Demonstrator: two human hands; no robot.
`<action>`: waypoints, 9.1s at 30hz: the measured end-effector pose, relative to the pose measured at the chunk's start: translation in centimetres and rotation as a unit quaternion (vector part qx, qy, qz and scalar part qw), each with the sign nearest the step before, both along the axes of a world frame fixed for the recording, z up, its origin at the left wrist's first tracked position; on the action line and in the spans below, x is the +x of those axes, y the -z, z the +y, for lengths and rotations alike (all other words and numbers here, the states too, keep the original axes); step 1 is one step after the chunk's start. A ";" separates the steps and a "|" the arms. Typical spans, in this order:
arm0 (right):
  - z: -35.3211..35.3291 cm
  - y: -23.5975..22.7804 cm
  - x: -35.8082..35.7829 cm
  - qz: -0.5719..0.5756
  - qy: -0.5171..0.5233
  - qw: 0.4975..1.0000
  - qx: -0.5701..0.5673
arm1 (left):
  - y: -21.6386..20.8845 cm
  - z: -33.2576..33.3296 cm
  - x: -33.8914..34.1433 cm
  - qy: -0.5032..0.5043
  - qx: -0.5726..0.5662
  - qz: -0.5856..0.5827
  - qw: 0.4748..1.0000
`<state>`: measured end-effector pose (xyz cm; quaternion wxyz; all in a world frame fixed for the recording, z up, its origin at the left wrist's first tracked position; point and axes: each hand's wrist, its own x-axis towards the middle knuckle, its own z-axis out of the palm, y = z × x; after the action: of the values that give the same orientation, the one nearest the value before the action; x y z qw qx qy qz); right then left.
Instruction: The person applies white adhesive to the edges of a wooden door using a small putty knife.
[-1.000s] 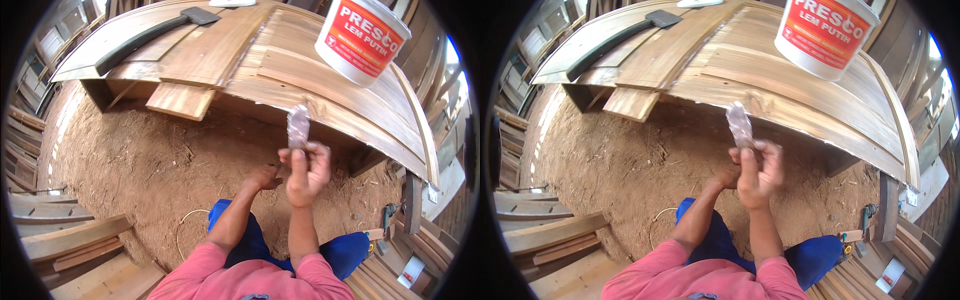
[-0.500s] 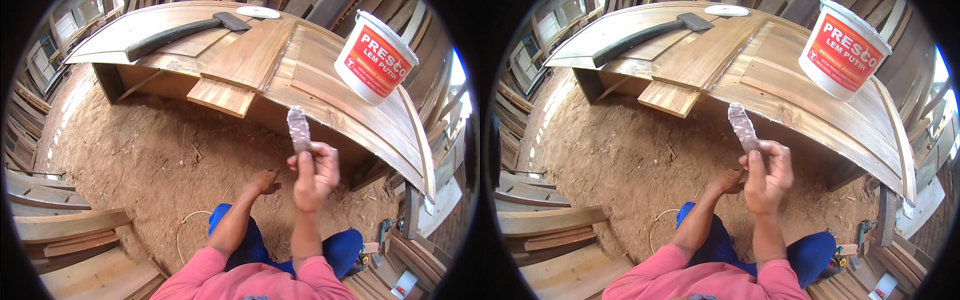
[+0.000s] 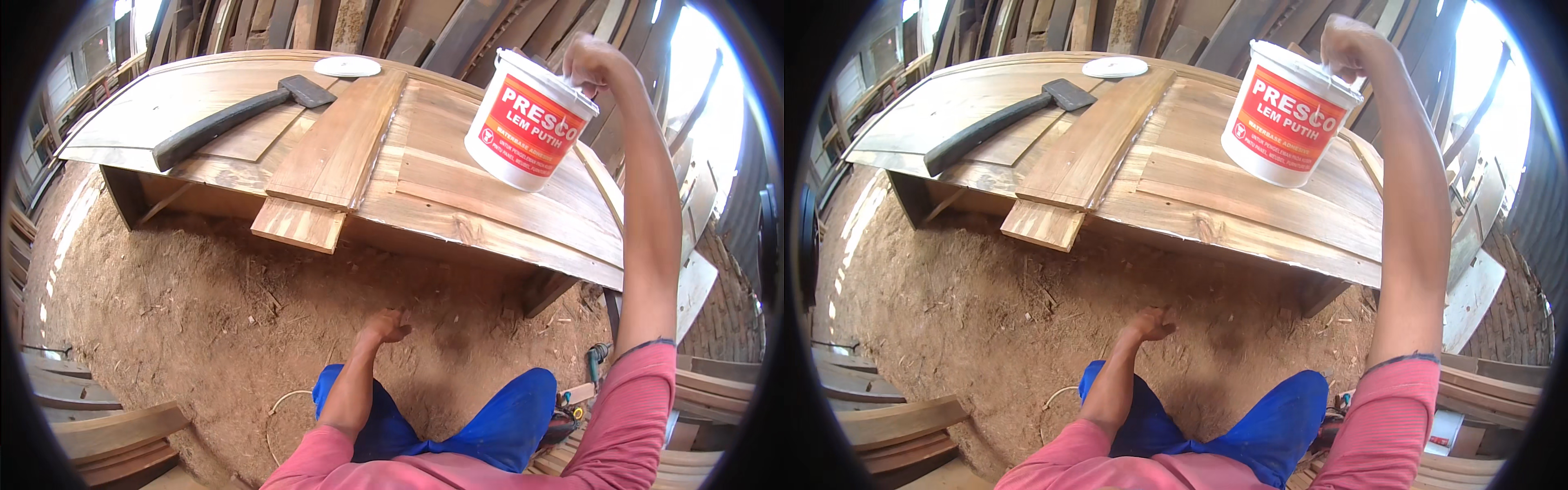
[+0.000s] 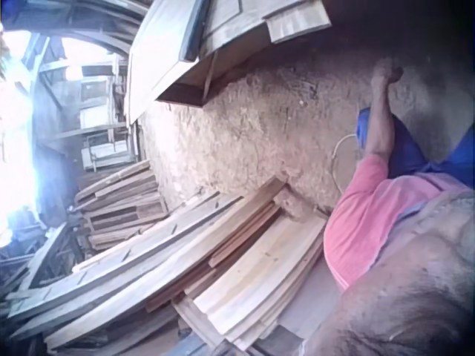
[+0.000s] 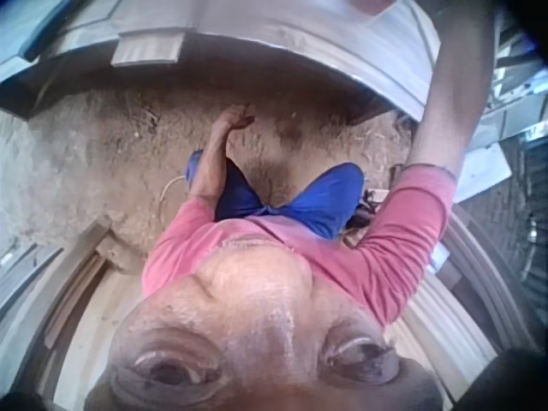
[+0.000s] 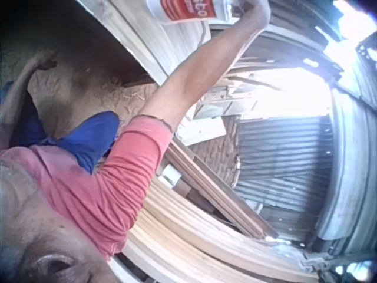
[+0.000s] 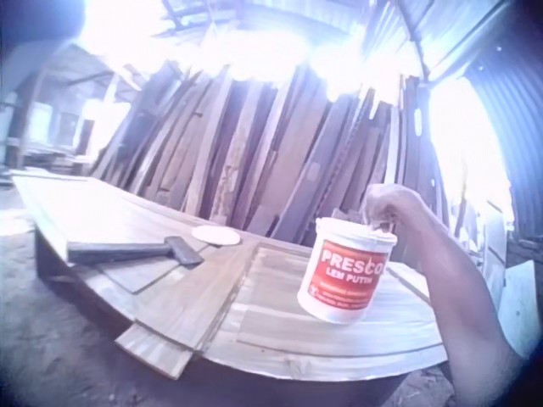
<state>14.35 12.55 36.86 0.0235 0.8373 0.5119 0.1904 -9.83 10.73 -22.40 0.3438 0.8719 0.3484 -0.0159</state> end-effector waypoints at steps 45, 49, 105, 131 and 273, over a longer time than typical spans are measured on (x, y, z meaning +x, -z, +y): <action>-15.2 24.2 -16.9 0.452 -0.346 0.752 0.332 | -1.1 -0.6 -0.2 0.014 -0.001 -0.025 1.000; -9.8 24.0 -20.0 0.257 -0.484 0.792 0.269 | -1.6 -0.9 -1.6 -0.010 0.018 -0.016 1.000; -10.0 21.2 -22.7 0.115 -0.503 0.846 0.135 | -1.9 0.2 -3.7 -0.034 -0.017 -0.047 0.998; -10.4 21.8 -21.6 0.129 -0.430 0.868 0.210 | -2.2 -0.2 -3.9 -0.037 0.011 -0.048 0.998; -10.5 21.3 -21.2 0.130 -0.559 0.815 0.075 | -1.8 0.1 -4.4 -0.058 0.001 -0.053 0.997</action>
<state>-6.84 2.08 15.59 -0.2172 0.4230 0.8742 0.0981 -14.24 10.82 -20.65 0.3609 0.8502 0.3800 0.0506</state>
